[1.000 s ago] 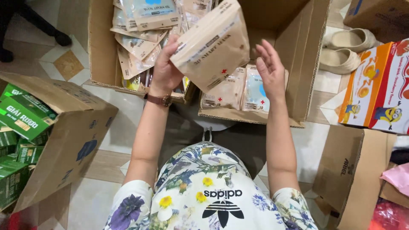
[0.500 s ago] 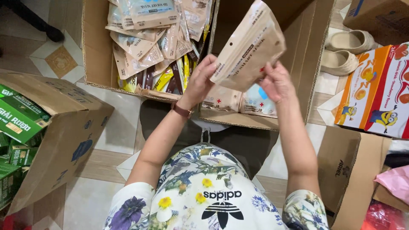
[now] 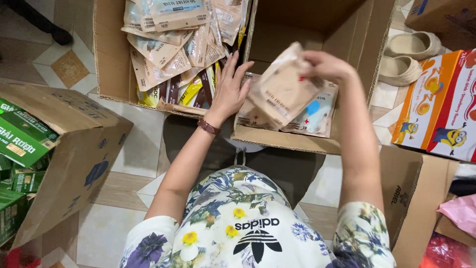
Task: Sorting and organizing packages of face masks from one box into another.
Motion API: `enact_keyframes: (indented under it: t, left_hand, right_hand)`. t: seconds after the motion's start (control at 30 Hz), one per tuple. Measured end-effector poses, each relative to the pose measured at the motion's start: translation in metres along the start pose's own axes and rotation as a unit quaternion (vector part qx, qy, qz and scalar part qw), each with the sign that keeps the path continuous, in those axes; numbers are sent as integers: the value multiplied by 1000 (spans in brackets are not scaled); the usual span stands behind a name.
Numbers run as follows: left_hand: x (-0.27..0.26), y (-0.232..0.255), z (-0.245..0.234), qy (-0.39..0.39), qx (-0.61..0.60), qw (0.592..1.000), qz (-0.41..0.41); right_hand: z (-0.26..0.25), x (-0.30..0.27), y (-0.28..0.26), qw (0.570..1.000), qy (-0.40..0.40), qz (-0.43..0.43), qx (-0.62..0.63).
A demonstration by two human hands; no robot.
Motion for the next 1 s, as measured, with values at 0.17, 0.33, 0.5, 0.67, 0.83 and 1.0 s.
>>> enact_keyframes:
  t: [0.17,0.33,0.5,0.67,0.83,1.0]
  left_hand:
    - [-3,0,-1,-3,-14,1000,-9]
    - [-2,3,-3,-4,-20,1000,-4]
    - [-4,2,-3,10,-33,999,13]
    - [-2,4,-3,21,-41,999,20]
    - [-3,4,0,34,-45,998,26]
    - [-4,3,-1,42,-49,998,27]
  right_hand:
    - [58,80,-14,974,-95,29,-206]
    - [105,132,-1,950,-135,14,-282]
    - [119,132,8,937,-125,41,-323]
    - [107,119,5,912,-44,50,-405]
    - [100,92,-2,901,-12,21,-432]
    - [116,73,-4,894,-3,32,-447]
Point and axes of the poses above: each hand's wrist, its own x-axis towards the middle knuckle, its own z-axis out of the palm, y = z × x, the point moved 3 cm from there along x, towards the middle knuckle, and after that the axes turned 6 degrees about z, right-handed, at the moved point
